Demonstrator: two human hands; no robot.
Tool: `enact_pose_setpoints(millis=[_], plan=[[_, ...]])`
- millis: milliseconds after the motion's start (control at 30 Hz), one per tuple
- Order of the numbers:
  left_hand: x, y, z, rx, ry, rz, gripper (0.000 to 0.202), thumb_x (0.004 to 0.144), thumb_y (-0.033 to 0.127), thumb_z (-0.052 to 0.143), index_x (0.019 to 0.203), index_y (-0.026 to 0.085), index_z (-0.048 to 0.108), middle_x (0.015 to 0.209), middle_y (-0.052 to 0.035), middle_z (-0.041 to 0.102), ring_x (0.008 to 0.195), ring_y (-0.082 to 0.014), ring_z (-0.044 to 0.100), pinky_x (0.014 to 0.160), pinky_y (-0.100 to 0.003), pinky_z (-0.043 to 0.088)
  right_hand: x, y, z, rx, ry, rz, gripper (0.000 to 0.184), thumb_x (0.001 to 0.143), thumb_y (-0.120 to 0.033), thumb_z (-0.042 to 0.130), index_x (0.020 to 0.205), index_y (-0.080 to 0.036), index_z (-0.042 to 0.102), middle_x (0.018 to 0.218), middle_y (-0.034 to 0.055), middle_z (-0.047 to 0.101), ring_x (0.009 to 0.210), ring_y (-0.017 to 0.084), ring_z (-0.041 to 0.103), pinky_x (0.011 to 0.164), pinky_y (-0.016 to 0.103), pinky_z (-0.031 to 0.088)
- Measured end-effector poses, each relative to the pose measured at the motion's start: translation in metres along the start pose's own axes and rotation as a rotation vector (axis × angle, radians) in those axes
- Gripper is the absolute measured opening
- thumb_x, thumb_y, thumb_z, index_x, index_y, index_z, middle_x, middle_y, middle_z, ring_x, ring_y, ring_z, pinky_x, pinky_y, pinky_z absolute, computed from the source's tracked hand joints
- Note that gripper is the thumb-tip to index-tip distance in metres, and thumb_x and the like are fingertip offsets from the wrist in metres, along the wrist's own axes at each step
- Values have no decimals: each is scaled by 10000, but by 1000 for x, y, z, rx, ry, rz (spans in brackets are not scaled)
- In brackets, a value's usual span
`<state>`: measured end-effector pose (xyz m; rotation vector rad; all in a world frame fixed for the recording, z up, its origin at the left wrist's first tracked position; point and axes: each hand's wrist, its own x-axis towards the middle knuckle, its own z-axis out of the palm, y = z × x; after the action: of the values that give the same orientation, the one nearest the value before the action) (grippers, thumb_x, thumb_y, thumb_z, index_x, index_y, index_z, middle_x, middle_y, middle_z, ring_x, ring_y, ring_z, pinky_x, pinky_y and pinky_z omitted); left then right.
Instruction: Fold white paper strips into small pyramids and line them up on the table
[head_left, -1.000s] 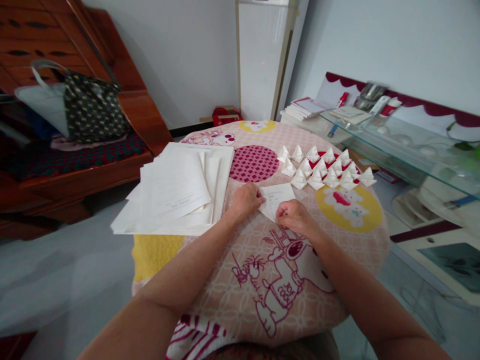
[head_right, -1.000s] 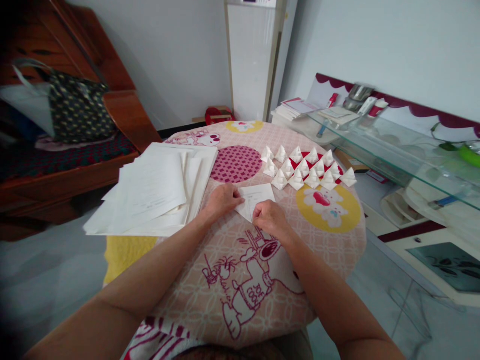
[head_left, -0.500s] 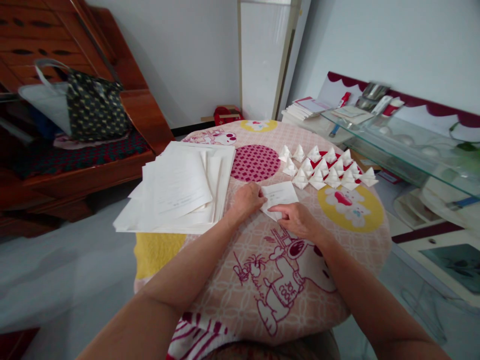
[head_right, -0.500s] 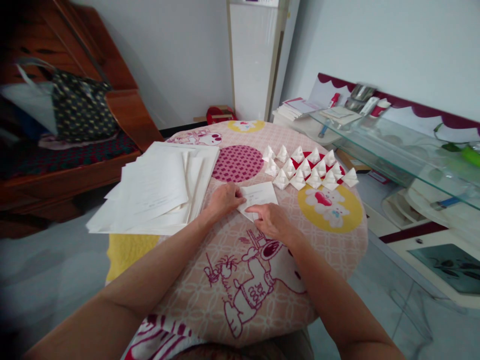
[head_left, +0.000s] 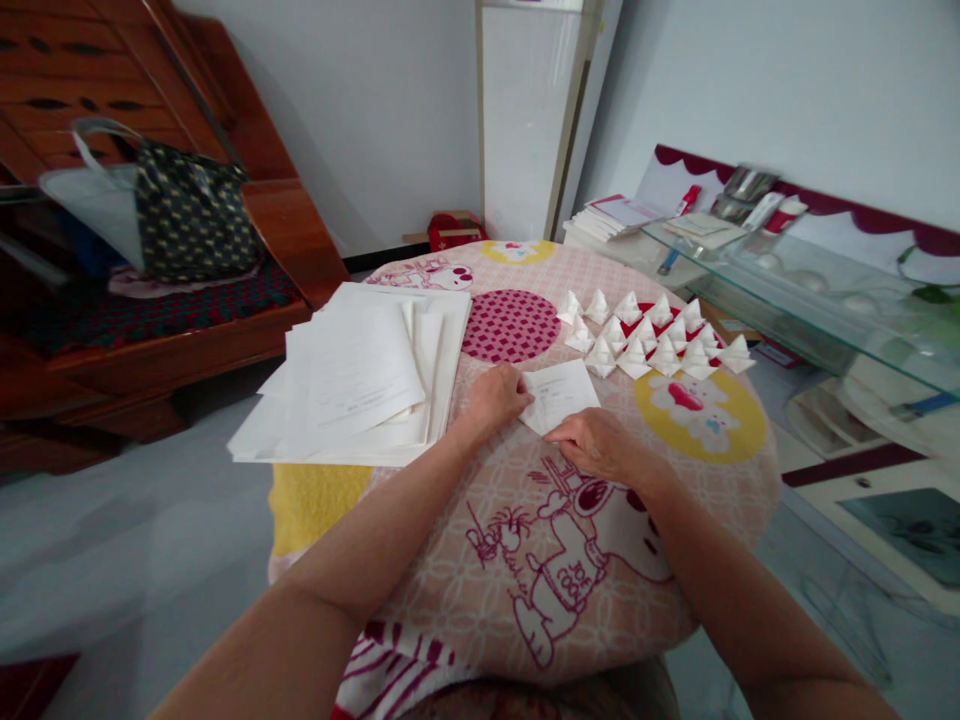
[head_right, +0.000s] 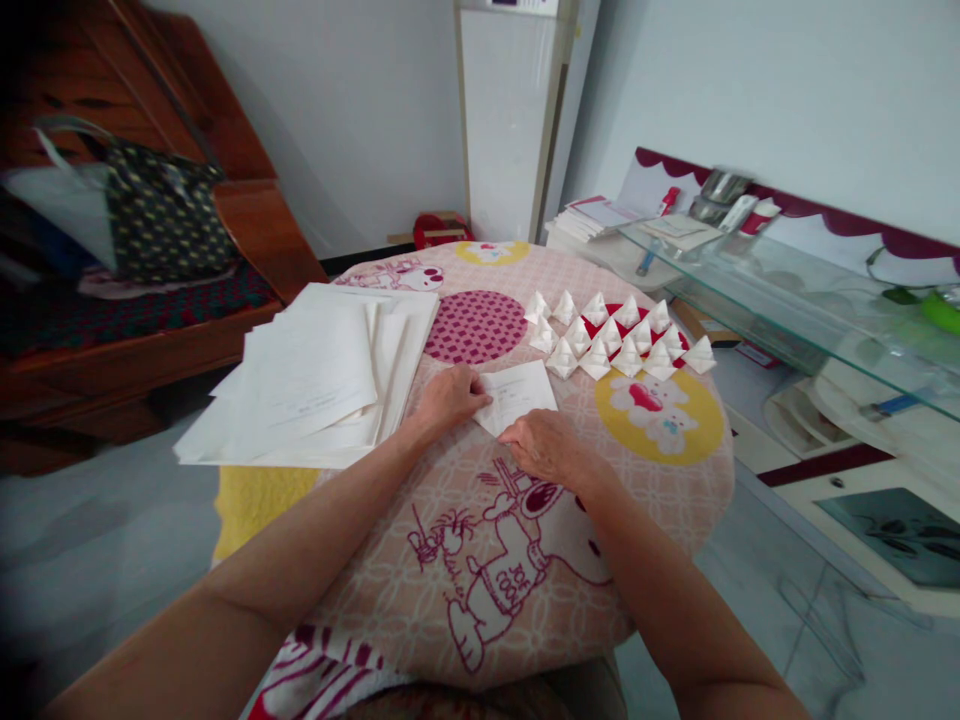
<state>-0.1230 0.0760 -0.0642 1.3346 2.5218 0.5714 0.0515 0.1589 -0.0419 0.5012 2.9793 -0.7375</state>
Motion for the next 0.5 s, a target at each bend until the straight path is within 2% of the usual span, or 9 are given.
enact_pose_setpoints(millis=[133,233,300,367,433,500], plan=[[0,0,0,4,4,-6,120,832,270,722,887,169,756,908,-96,745,895,-227,683,798,-309,509,-3,2,-5,-112,-113,-116,261,816,-53,578,684,-196,753,701,65,724,661,175,608,653,283,386],[-1,0,0,5,8,-9,122,833,267,718,896,168,753,927,-98,748,906,-229,683,791,-305,502,-3,5,-8,-27,-50,-105,256,800,-63,559,663,-178,743,634,35,679,599,146,553,618,270,374],[-1,0,1,3,7,-4,127,831,267,712,897,166,751,929,-99,749,903,-230,683,786,-306,498,1,8,-7,46,93,-120,251,817,-74,548,770,-171,775,743,44,719,681,156,596,669,268,420],[0,-1,2,4,8,-2,134,834,271,699,899,166,749,924,-96,751,900,-229,683,783,-305,494,8,13,-3,87,233,-174,258,848,-88,550,905,-168,789,915,80,749,835,187,643,785,297,475],[0,-2,3,6,20,4,139,841,273,682,904,168,748,920,-92,751,902,-226,684,786,-304,493,16,18,3,78,273,-255,252,858,-91,574,963,-176,786,1033,103,747,985,221,649,915,349,493],[0,-3,3,4,29,7,138,845,263,670,902,166,750,908,-95,749,898,-228,685,787,-305,493,23,24,11,48,254,-316,279,856,-68,573,984,-197,785,1106,95,734,1085,230,632,991,378,487]])
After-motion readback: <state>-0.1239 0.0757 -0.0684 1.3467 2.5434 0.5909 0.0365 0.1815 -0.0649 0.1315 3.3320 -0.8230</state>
